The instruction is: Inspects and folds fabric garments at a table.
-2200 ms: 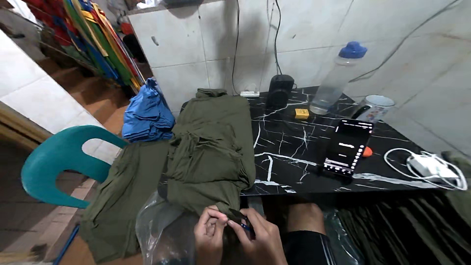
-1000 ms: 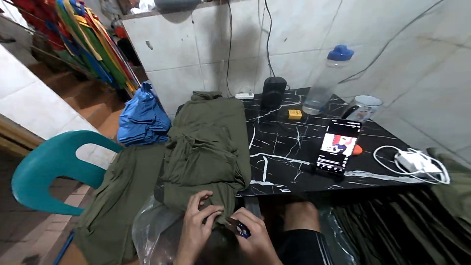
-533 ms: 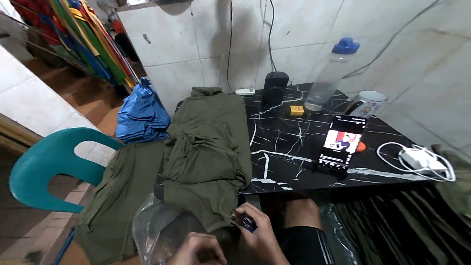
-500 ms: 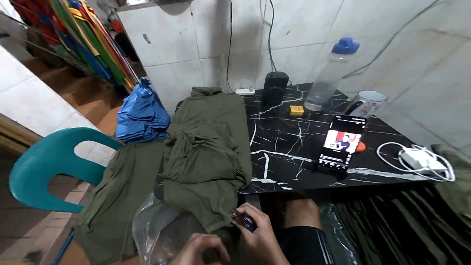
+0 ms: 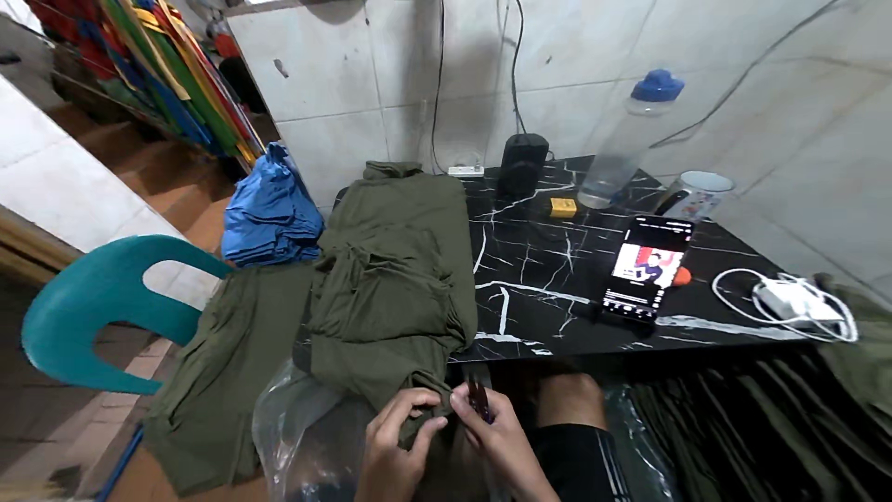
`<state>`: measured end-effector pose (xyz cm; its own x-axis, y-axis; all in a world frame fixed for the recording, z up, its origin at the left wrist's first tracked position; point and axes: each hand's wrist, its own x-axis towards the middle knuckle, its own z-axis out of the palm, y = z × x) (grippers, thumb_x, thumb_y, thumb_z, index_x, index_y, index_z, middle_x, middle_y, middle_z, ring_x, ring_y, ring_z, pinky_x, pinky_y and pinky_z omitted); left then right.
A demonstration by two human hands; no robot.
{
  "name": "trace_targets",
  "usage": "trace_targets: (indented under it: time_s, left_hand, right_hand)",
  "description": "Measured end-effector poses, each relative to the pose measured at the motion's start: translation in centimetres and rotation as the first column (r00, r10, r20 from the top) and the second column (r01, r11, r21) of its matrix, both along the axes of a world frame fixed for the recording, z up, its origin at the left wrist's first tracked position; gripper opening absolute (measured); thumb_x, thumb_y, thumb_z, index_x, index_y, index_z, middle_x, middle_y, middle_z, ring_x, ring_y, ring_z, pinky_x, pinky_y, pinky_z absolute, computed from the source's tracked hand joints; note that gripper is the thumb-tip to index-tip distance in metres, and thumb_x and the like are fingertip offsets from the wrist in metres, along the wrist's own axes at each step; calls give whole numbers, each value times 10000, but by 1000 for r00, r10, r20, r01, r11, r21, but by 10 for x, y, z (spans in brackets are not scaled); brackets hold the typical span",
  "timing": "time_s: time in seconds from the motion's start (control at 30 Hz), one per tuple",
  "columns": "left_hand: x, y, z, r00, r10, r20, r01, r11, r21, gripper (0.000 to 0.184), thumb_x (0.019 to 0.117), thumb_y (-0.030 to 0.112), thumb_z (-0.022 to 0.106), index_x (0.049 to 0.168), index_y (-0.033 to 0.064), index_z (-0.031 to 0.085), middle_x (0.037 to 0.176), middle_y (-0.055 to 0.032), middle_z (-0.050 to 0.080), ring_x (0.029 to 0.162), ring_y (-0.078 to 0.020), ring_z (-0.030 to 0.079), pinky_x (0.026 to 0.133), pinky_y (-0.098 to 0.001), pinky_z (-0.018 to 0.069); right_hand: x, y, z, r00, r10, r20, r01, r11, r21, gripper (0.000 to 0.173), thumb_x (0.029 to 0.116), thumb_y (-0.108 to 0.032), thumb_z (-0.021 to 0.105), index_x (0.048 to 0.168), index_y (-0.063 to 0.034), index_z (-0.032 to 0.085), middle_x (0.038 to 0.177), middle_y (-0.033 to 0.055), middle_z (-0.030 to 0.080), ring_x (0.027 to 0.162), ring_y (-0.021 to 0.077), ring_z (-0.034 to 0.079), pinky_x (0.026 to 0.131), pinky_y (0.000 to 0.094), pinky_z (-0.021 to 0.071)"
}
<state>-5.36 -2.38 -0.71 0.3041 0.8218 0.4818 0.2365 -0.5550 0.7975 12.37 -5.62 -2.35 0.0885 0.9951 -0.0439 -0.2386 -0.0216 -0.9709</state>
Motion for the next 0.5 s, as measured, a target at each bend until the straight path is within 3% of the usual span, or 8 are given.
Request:
trace_targets:
  time_s: [0.1, 0.27, 0.37, 0.43, 0.5]
  left_hand:
    - [4, 1, -6, 997, 41, -70, -29, 987, 156, 140, 931, 134, 742, 1056, 97, 792, 1063, -16, 763, 1014, -84, 722, 910, -231, 609]
    - [1, 3, -24, 966, 126, -225, -16, 900, 436, 220, 957, 50, 628, 1064, 180, 769, 1057, -33, 737, 972, -89, 709, 878, -216, 590]
    - [4, 4, -25, 968, 116, -223, -11, 906, 422, 171, 980, 73, 593, 1023, 167, 729, 1055, -32, 698, 922, -70, 685, 810, -188, 585]
    - [8, 4, -23, 982, 77, -170, -17, 944, 329, 97, 1010, 128, 610, 978, 132, 702, 1057, -25, 687, 950, -56, 686, 818, -178, 593]
    - [7, 4, -21, 996, 4, -89, 14, 980, 198, 140, 1034, 213, 597, 971, 120, 680, 1089, -16, 666, 995, -43, 667, 862, -175, 582]
  right_hand:
    - [1, -1, 3, 1000, -4, -23, 3, 999, -34, 132, 994, -186, 644, 971, -88, 730, 665, -67, 566, 483, -5, 417, 437, 169, 356]
    - [-1, 0, 13, 997, -5, -80, -6, 992, -130, 131, 996, -156, 607, 951, -86, 708, 608, -77, 509, 442, -16, 371, 405, 157, 312]
    - [-3, 0, 13, 998, -5, -67, -4, 992, -123, 140, 991, -168, 612, 931, -90, 712, 603, -78, 494, 449, -10, 370, 413, 162, 314]
    - [-4, -1, 10, 999, -37, -14, 36, 997, -63, 138, 990, -164, 613, 935, -90, 715, 640, -77, 527, 477, -8, 397, 440, 167, 343]
    - [-7, -1, 9, 989, -118, 85, 117, 993, 18, 140, 1000, -172, 613, 960, -84, 714, 712, -67, 581, 527, -8, 451, 483, 168, 393]
